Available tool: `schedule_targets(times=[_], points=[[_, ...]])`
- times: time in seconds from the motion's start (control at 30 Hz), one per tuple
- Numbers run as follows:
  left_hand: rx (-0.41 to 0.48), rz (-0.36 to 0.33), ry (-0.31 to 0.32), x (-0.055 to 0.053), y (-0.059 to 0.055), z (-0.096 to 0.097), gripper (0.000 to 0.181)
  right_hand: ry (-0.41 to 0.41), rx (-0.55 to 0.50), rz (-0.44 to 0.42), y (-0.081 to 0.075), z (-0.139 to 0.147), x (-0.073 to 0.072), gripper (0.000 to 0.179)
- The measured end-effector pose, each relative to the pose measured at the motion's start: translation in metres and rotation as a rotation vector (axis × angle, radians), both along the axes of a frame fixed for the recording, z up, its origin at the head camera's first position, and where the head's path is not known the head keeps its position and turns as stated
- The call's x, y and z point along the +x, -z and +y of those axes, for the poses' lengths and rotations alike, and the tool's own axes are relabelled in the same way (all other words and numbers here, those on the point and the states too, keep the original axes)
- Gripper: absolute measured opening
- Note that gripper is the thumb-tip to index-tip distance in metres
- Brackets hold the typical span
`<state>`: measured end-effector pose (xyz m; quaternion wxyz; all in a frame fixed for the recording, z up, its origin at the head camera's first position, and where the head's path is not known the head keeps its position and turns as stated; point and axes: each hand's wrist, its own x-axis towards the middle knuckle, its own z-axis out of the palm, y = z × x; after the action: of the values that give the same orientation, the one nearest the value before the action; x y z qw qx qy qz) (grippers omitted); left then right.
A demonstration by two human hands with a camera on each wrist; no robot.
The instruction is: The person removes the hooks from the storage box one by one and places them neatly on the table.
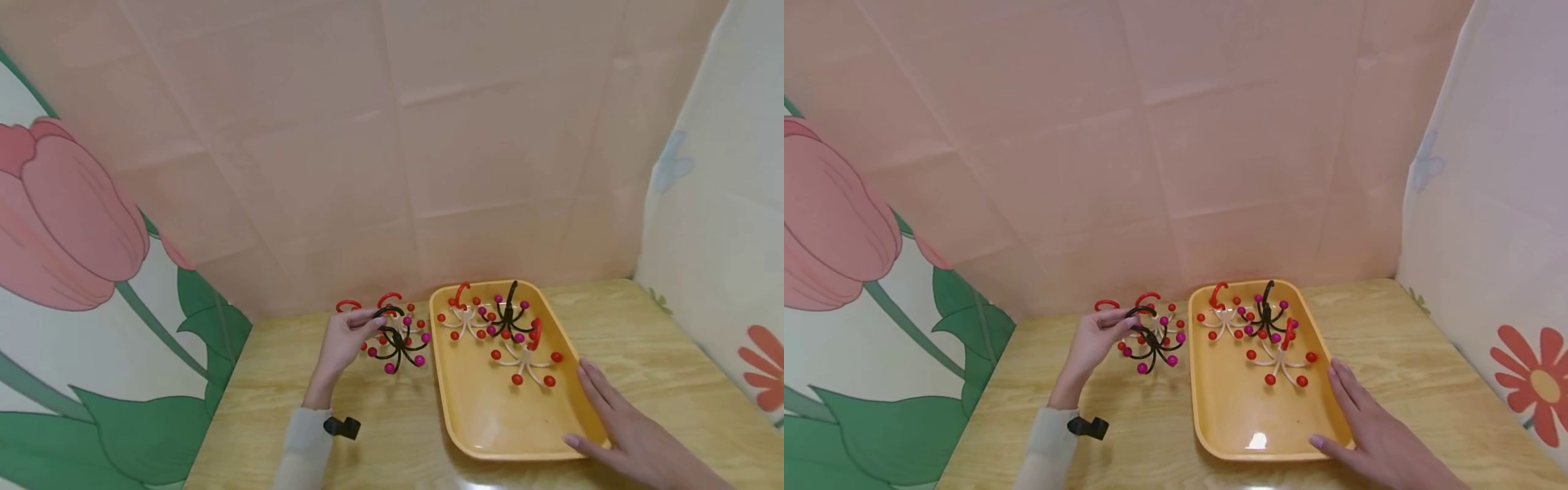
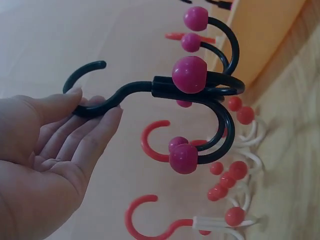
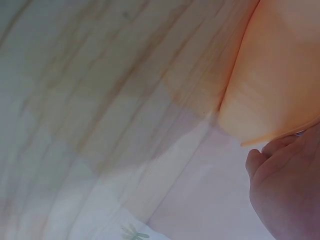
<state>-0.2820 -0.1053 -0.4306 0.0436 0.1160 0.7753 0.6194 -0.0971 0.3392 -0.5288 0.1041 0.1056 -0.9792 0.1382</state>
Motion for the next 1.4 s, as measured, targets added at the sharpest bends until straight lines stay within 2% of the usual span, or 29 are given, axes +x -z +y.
schedule_targets(times=[0.2, 0.43, 0.83, 0.97, 1.23, 1.3, 1.4], points=[[-0.039, -0.008, -0.019, -0.003, 0.013, -0.002, 0.030, 0.004, 0.010, -0.010, 0.001, 0.000, 0.000, 0.107], [0.022, -0.012, 0.015, -0.006, 0.027, -0.002, 0.029, 0.012, 0.021, -0.049, -0.001, 0.000, -0.001, 0.109], [0.017, -0.052, 0.025, -0.015, 0.048, 0.006, 0.030, 0.013, 0.022, -0.042, -0.002, 0.000, -0.002, 0.109], [-0.013, -0.071, 0.015, -0.014, 0.050, 0.009, 0.029, 0.013, 0.004, -0.065, -0.001, -0.001, -0.002, 0.108], [-0.021, -0.056, -0.007, -0.001, 0.035, 0.013, 0.028, 0.016, 0.015, -0.051, 0.001, 0.000, -0.002, 0.107], [-0.019, -0.052, -0.012, -0.001, 0.038, 0.014, 0.027, 0.012, 0.001, -0.049, 0.001, 0.001, -0.002, 0.107], [-0.015, -0.050, -0.003, -0.007, 0.048, 0.014, 0.027, 0.008, 0.002, -0.039, 0.001, 0.000, -0.002, 0.106]])
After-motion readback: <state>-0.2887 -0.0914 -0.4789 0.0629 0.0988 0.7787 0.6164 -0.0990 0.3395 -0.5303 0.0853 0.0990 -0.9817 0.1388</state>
